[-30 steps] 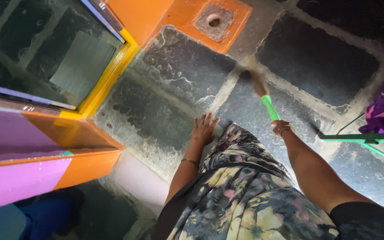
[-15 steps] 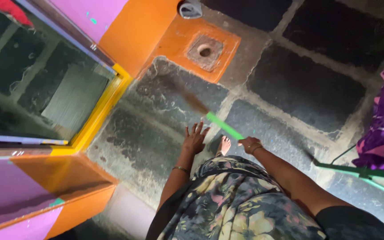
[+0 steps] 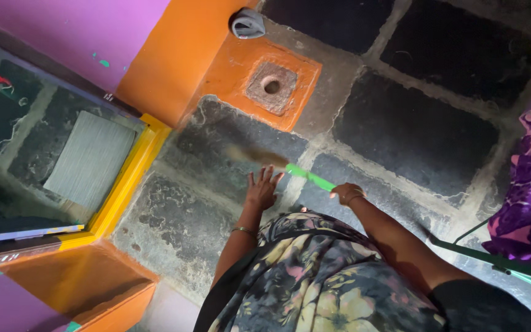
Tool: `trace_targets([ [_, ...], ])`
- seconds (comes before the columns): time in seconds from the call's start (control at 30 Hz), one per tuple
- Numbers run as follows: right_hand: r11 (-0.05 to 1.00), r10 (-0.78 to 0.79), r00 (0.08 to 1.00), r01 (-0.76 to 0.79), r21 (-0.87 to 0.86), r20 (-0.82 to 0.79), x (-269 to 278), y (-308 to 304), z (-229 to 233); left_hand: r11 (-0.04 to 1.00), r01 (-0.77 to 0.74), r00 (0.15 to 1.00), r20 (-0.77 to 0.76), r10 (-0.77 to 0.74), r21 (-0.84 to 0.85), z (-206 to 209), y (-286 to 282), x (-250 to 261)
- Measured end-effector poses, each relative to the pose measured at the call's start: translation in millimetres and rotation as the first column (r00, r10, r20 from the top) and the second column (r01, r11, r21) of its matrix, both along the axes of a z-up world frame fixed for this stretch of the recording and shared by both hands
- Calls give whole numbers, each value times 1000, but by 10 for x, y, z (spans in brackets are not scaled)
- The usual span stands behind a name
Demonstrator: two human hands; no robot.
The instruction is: The person sweeps a stone floor throughout a room, over a threshold, and into a hallway using a handheld broom.
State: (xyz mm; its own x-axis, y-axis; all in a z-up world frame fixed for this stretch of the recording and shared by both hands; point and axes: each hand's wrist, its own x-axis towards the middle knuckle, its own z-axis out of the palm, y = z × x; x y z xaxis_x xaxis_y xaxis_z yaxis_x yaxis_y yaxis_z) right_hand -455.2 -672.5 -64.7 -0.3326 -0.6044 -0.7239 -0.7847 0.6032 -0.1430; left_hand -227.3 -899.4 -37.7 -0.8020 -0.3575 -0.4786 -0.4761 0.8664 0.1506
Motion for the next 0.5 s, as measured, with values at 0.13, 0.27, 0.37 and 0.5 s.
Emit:
trace_targets([
  [0.13, 938, -324, 946, 323, -127, 9, -261, 303, -60, 976, 93, 959, -247, -141, -196, -325, -87, -262],
  [0.27, 747, -658, 752, 659, -94, 38, -519, 413, 7, 984, 177, 976, -125, -179, -31, -316, -176, -598],
  [0.37, 449, -886, 453, 892, -58, 98, -677, 336, 174, 972, 227, 972, -73, -223, 54, -244, -282, -878],
  [0.5, 483, -853, 515, 840, -246, 82, -753, 82, 241, 949, 311, 947, -96, -306, 55, -239, -511, -1182],
])
